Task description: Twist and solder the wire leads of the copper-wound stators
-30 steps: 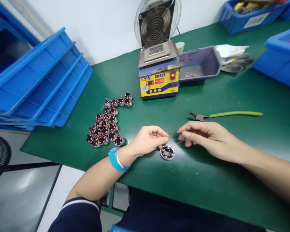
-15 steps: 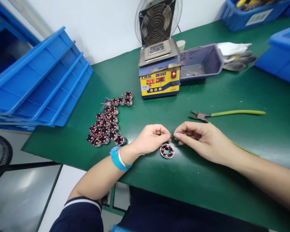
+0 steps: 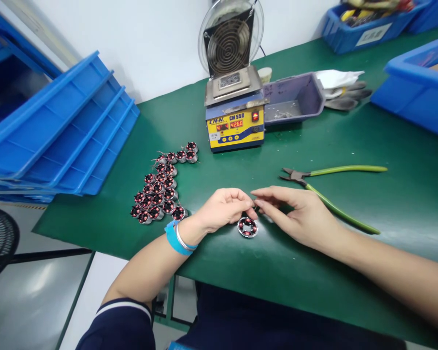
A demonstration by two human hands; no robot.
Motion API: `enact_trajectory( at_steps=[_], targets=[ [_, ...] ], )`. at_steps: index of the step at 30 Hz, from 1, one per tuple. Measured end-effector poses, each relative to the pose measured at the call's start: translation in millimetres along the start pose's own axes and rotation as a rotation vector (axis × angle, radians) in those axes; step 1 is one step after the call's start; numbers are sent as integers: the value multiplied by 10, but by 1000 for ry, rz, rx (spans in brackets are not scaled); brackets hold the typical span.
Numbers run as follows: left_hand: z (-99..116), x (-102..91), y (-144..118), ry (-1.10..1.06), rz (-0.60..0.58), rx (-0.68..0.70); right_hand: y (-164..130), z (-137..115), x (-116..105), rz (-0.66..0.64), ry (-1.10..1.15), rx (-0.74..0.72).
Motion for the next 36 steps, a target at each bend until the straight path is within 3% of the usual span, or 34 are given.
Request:
enact_trajectory(
  at_steps=[4, 7, 13, 17, 27, 36],
  targets=[
    [-8, -1, 8, -8, 6, -16, -13, -89, 26, 37, -279, -180],
    [-14, -15, 13, -33, 29, 12, -22, -124, 27, 94, -359, -304],
    [-17, -54, -3, -43, 56, 50, 25, -45, 5, 88, -175, -184],
    [-16, -68, -6, -41, 32, 44, 33, -65, -4, 78, -149, -207],
    [-11, -55, -15, -5, 27, 59, -4, -107, 6, 26, -226, -345],
    [-8, -70, -41, 46, 37, 11, -20, -117, -11, 9, -428, -349]
  ],
)
Point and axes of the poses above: each hand's wrist, its own y-axis towards the middle knuckle, its own x-axis out of the palm, z = x × y, the point moved 4 cm from there along y, towards the middle knuckle, and after that the axes turned 13 degrees about -z, right-handed, at the moved point
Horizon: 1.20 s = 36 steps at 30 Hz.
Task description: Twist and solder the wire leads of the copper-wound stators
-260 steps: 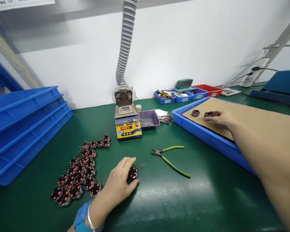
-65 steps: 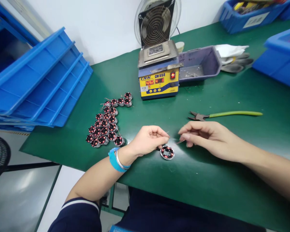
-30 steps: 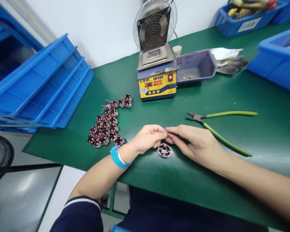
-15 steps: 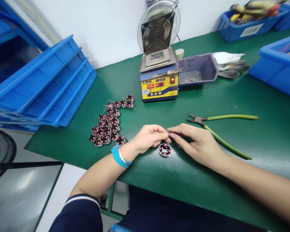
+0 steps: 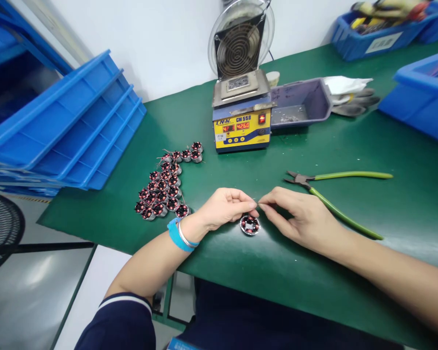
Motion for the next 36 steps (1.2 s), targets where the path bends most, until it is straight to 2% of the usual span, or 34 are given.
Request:
enact_trajectory(
  at_steps=[5, 8, 11, 15, 31, 36],
  targets=[
    [19, 26, -2, 16, -5, 13, 8, 6, 11, 1, 65, 24],
    [14, 33, 8, 14, 5, 23, -2, 19, -8, 75, 84, 65],
    [4, 31, 14, 17, 17, 20, -29, -1, -20, 116, 32, 29],
    [7, 36, 13, 21, 25, 9, -55, -22, 1, 82, 7, -15],
    [-1, 43, 24, 57, 11, 42, -75, 7, 14, 34, 127, 64],
    [9, 51, 26, 52, -7, 34, -70, 0, 8, 36, 114, 24]
  ],
)
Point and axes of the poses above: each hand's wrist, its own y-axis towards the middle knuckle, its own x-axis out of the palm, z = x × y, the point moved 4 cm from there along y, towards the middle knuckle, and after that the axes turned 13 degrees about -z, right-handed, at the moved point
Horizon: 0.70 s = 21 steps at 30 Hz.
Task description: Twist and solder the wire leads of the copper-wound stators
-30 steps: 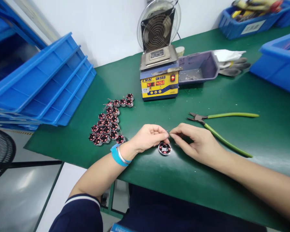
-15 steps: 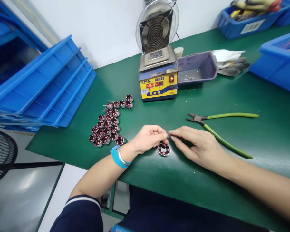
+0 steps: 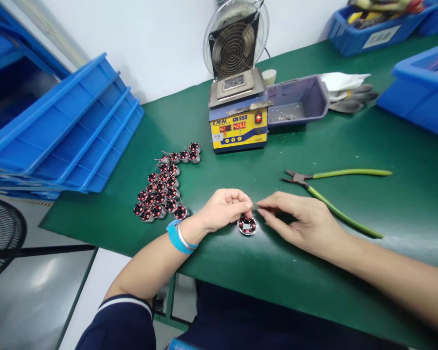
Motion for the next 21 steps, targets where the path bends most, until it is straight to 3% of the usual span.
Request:
enact_trajectory(
  at_steps=[7, 11, 14, 18, 20, 21],
  targets=[
    [10, 11, -7, 13, -36, -45, 28, 28, -36, -31, -262, -174],
    [-1, 6, -9, 17, -67, -70, 41, 28, -65, -123, -310, -225],
    [-4, 7, -12, 36, -84, -63, 75, 50, -44, -208, -80, -94],
    [-4, 21, -23, 54, -106, -42, 58, 134, 141, -428, 644, 377],
    [-5, 27, -27, 54, -116, -39, 32, 123, 189, -489, 802, 450],
    [-6, 29, -28, 54, -121, -43, 32, 125, 168, -468, 746, 419]
  ],
)
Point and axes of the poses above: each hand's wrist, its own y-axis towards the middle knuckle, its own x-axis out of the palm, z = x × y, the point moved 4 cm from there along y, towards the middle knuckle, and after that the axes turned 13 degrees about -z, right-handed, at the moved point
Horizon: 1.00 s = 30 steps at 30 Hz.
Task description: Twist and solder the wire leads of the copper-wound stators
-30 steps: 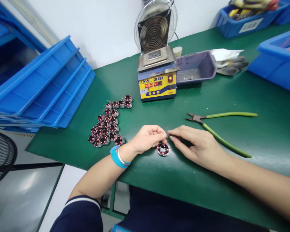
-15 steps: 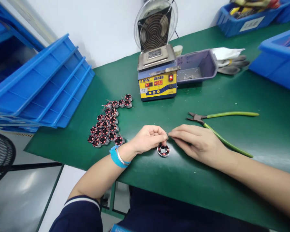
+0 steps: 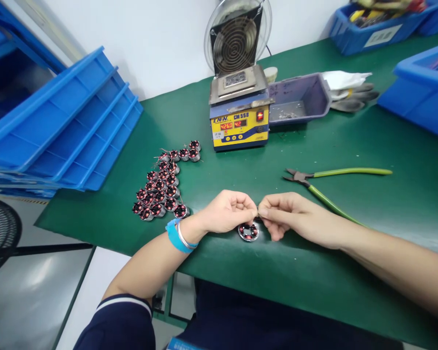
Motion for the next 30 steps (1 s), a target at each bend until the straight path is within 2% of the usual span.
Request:
enact_trajectory(
  at_steps=[5, 8, 10, 11, 15, 16, 17, 19, 21, 23, 24, 26, 30],
  targets=[
    [-1, -6, 7, 4, -10, -35, -146, -157, -104, 267, -870, -406],
    [-2, -19, 11, 8, 0, -39, -172, -168, -80, 271, -1112, -541],
    [-1, -17, 9, 20, 2, -33, -143, -170, -59, 246, -1060, -523],
    [4, -11, 4, 33, 3, -26, -116, -164, -53, 228, -954, -460],
    [31, 37, -33, 105, 32, 1, -6, -14, 40, 50, -167, -47],
    [31, 46, -39, 116, 35, -8, -3, 16, 66, 19, -40, 12],
    [27, 54, -40, 124, 29, -21, -10, 21, 69, 16, -10, 19],
    [21, 61, -32, 131, 19, -44, -61, -44, 9, 94, -246, -93],
    [23, 66, -21, 133, 9, -56, -145, -158, -28, 162, -706, -266],
    [34, 75, -18, 134, 4, -62, -215, -225, -11, 156, -1112, -388],
    [40, 81, -20, 136, 1, -65, -234, -236, -5, 138, -1240, -415],
    [48, 91, -26, 136, -1, -68, -249, -239, -5, 109, -1365, -430],
    [45, 99, -31, 120, -2, -59, -241, -223, 19, 90, -1369, -423]
  ],
)
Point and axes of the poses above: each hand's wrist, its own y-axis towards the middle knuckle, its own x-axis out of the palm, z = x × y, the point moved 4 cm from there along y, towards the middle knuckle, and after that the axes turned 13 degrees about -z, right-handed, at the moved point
